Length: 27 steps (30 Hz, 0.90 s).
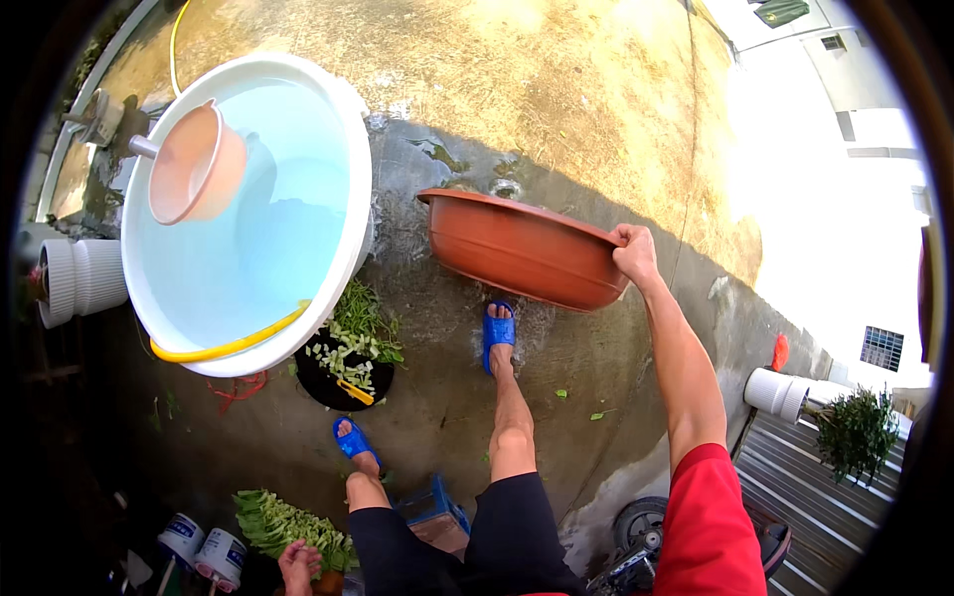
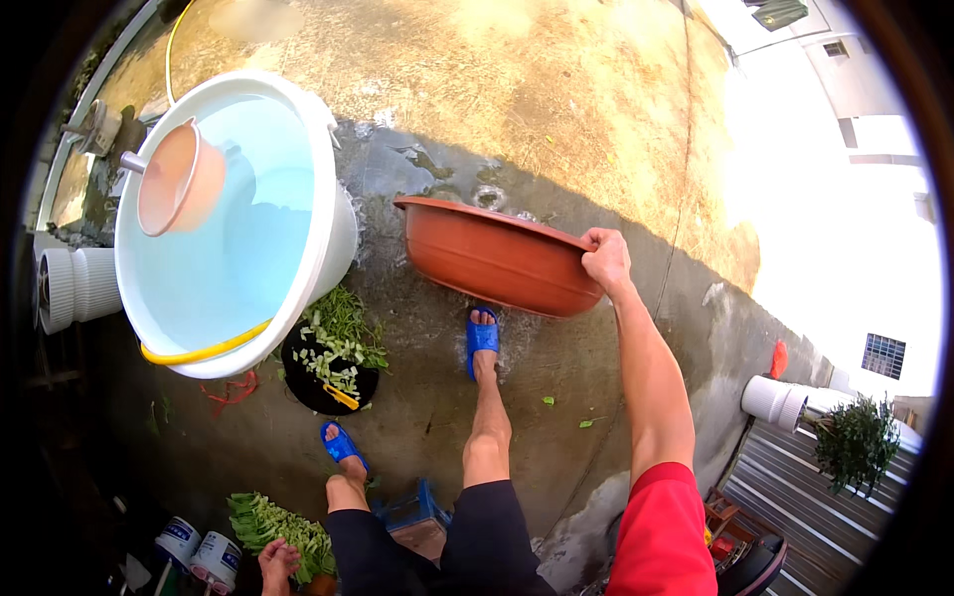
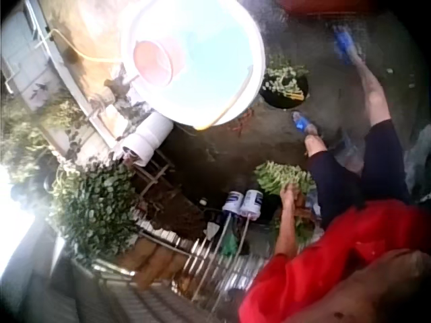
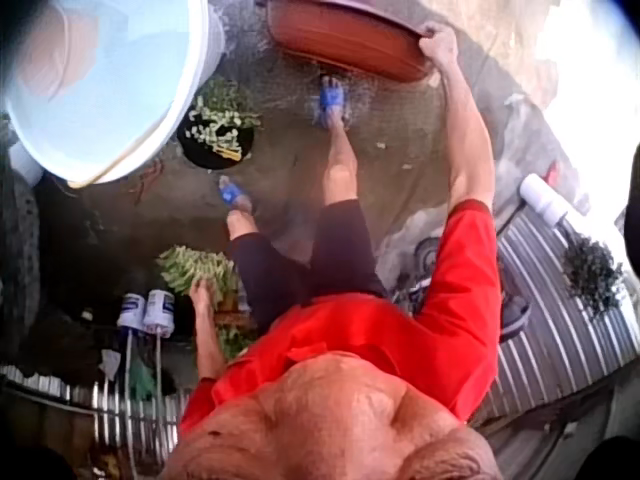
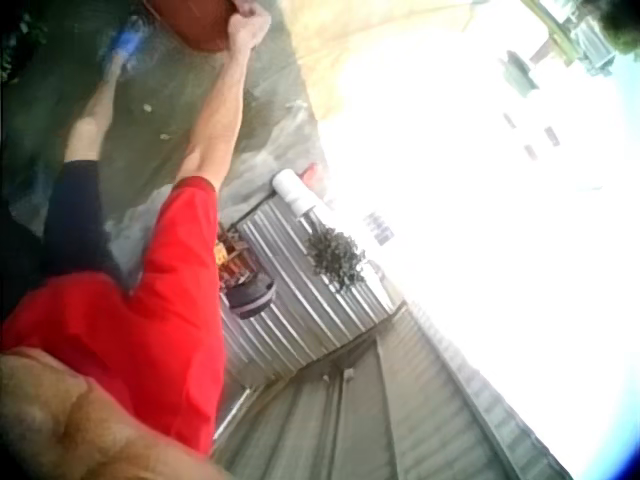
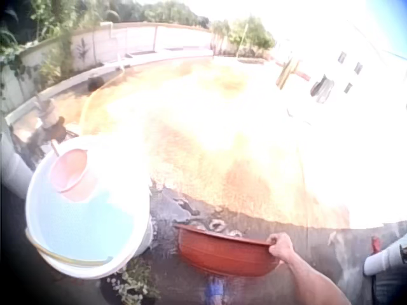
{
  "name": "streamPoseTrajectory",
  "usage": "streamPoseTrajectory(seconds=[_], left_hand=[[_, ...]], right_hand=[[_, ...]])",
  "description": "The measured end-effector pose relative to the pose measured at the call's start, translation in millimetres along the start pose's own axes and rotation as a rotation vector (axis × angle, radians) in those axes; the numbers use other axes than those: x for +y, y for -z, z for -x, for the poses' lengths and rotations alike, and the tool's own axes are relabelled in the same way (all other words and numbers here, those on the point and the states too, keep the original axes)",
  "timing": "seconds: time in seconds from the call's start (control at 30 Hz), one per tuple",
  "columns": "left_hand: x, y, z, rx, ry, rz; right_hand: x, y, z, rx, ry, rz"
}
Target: The person ties a bundle of leafy greens with a red plastic strip, trims the ends with a knife, washes the greens in a basin of water, and places them in a basket. The person also refills the basin with water from a larger container.
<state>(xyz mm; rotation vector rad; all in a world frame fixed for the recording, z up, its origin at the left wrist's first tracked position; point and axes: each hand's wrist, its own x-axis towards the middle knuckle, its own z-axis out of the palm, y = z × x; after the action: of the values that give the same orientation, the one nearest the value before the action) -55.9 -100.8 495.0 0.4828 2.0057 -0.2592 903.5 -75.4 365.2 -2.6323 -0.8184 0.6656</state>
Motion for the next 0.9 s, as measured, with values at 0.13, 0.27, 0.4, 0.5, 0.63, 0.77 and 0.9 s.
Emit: streamPoseTrajectory(seconds=[0.13, 0.27, 0.4, 0.5, 0.63, 0.77, 0.9], left_hand=[[87.8, -111.1, 81.2, 0.047, -0.099, 0.141], [143.1, -216.2, 155.4, -0.211, -0.172, 0.231], [194.2, -335.7, 225.7, -0.459, -0.311, 0.249], [223.6, -405.5, 232.7, -0.539, -0.360, 0.306], [273.5, -457.1, 227.9, -0.513, -0.235, 0.481], [296.2, -465.6, 205.5, -0.425, -0.142, 0.687], [281.0, -478.9, 159.1, -0.232, -0.315, 0.467]], right_hand=[[-7.0, 55.5, -132.0, 0.033, 0.007, 0.063], [-55.0, 35.0, -91.3, -0.358, 0.114, 0.094], [-86.1, 8.6, -7.9, -0.551, 0.334, 0.047], [-108.3, -26.9, 80.9, -0.611, 0.444, 0.171], [-115.6, -74.3, 148.3, -0.682, 0.510, 0.257], [-137.4, -72.2, 172.3, -0.680, 0.544, 0.303], [-166.3, -42.2, 212.2, -0.830, 0.542, 0.413]])
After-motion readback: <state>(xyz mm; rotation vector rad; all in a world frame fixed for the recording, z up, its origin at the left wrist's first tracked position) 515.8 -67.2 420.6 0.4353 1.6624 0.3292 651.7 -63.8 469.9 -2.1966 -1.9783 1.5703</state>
